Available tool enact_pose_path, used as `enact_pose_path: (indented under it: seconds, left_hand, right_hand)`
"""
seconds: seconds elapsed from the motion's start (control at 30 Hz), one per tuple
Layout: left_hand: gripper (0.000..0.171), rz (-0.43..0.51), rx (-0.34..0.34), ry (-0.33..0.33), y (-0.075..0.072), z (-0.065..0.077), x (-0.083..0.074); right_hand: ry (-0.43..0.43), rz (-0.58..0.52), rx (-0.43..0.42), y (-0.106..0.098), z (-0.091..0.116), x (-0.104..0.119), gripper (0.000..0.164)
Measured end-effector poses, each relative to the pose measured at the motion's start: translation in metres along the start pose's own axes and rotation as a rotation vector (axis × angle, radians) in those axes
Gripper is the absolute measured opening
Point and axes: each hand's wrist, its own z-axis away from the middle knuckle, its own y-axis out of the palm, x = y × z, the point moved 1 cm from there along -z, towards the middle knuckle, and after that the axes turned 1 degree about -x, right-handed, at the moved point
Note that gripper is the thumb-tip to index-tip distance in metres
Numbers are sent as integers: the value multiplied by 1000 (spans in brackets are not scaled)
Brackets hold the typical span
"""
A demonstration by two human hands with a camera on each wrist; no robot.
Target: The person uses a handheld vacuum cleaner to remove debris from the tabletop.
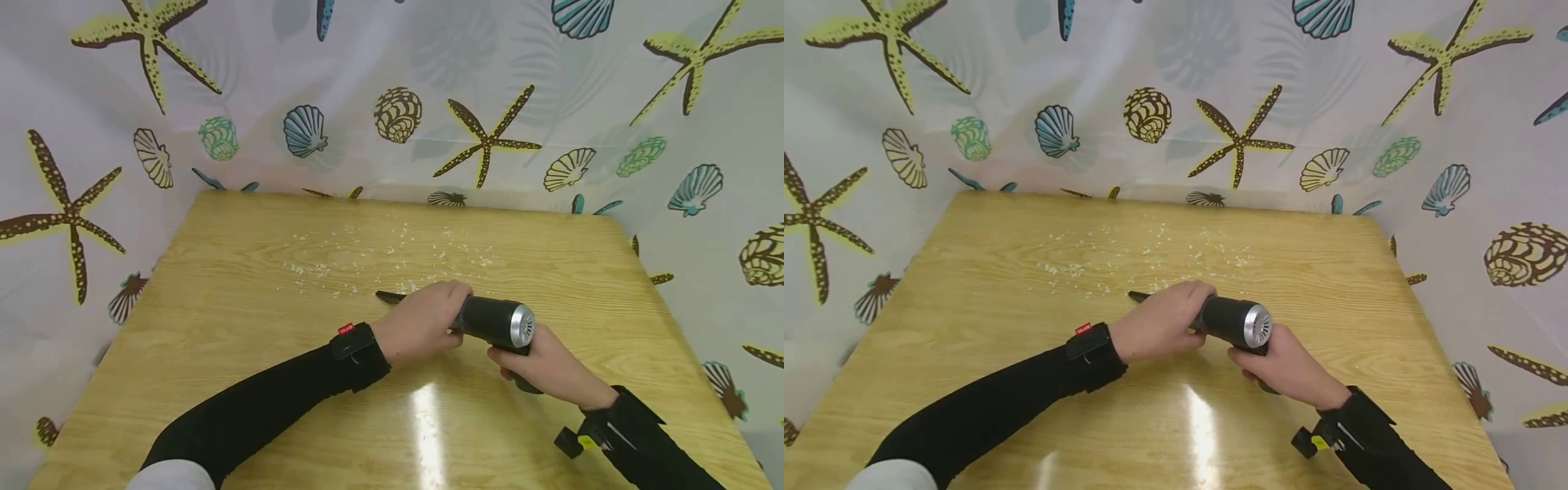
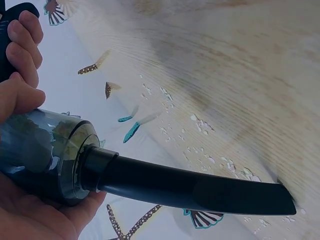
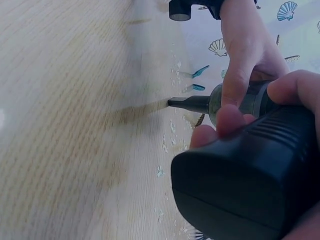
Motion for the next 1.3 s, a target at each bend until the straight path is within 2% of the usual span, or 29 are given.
enact_pose_path:
  seconds: [0.53,0.97,1.2,1.3]
  left_hand:
    - [47,-7,6,-42,-3,7,6]
    - [47,-22,4,-70,-3,9,11]
    - [46,-29,-6,-87,-7,13,16]
    - [46,-28,-1,-96,-8,14,17]
  right_hand:
    - [-11,-32,40,3,-11,2,46]
    - [-7,-10,42,4,-18,3,45]
    - [-6,-13,58,8,-25,15,49]
    - [-8,-24,68,8,-27,10,50]
